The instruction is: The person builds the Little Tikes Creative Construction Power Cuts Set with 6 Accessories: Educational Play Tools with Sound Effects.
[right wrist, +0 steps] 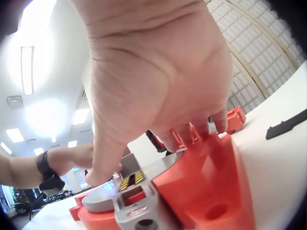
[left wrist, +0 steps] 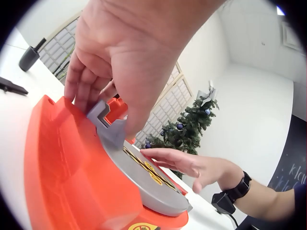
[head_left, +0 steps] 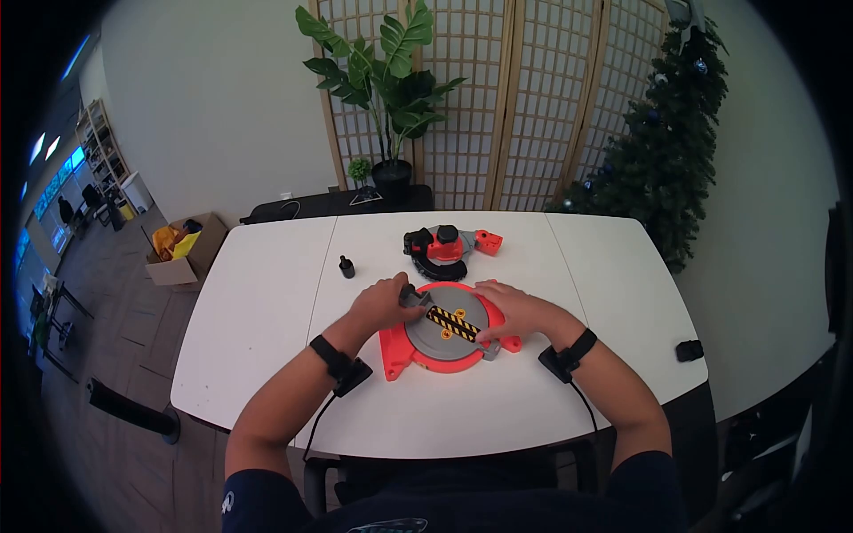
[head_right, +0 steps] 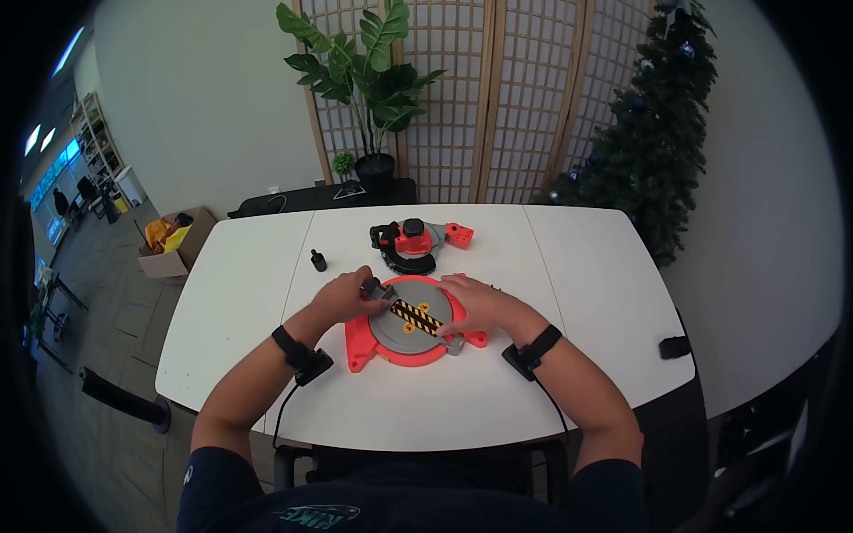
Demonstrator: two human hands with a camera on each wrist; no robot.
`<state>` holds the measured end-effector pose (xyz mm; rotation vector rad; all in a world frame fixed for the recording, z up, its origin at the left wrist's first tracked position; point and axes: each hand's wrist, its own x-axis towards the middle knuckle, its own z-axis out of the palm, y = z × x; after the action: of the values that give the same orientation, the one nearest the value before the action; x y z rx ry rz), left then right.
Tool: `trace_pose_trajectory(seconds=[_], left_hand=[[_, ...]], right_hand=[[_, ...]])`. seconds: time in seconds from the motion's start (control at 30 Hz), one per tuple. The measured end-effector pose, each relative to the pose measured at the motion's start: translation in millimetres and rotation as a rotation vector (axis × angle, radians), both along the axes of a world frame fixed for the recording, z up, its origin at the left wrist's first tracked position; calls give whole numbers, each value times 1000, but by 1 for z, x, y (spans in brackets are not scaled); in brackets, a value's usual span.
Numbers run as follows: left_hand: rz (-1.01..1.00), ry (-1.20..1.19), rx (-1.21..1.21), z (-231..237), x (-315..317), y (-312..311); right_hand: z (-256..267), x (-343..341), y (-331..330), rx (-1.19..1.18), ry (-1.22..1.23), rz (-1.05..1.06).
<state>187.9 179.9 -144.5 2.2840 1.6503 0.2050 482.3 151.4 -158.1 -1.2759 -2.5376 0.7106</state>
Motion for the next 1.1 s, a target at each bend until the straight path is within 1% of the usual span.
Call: trace_pose_trajectory(seconds=[0.03,0.1,0.17,0.2,0.23,0.3,0.37,0.43,0.47,0.53,0.57,0.63,0.67,0.73,0.87,0.93,1.0,1.1], left_hand=[[-2,35,-37,8,2,0],[-3,70,-73,11,-1,5],[-97,-30,-28,9,-11,12],[-46,-80,-44,9,-13,18],[-47,-79,-45,10,-14,25],[-38,-106,102,11,-19,42],[-12,-91,165,17,-20,52],[-48,-84,295,15,-21,64],[-47,-84,295,11,-22,72],[-263,-163,343,6,-22,86],[-262,-163,343,6,-20,93],[-333,-248,181,5,-16,105],[-333,-248,181,3,-16,111],[-224,-329,123,2,-12,117],[-200,-261,144,11,-10,113],[-175,-146,291,13,-11,107],[-140,-151,314,11,-15,104],[-63,-132,349,10,-24,98]], right_hand=[[-6,-4,-1,0,0,0],[-18,-9,0,48,-156,48],[-17,-12,-4,54,-175,44],[-15,-13,-6,60,-194,39],[-13,-14,-6,60,-194,38],[-9,-15,-5,48,-205,24],[-11,-14,-8,81,-195,26],[-11,-15,-9,113,-184,30],[-8,-15,-10,114,-177,20],[-5,-16,-11,116,-170,12],[-4,-16,-11,105,-161,10],[-6,-16,-12,92,-152,9],[-7,-15,-12,114,-148,11],[-7,-14,-11,135,-145,9],[-8,-13,-12,117,-134,-1],[-7,-11,-11,125,-134,1],[-6,-11,-12,74,-121,-4],[-10,-12,-16,117,-150,-17]])
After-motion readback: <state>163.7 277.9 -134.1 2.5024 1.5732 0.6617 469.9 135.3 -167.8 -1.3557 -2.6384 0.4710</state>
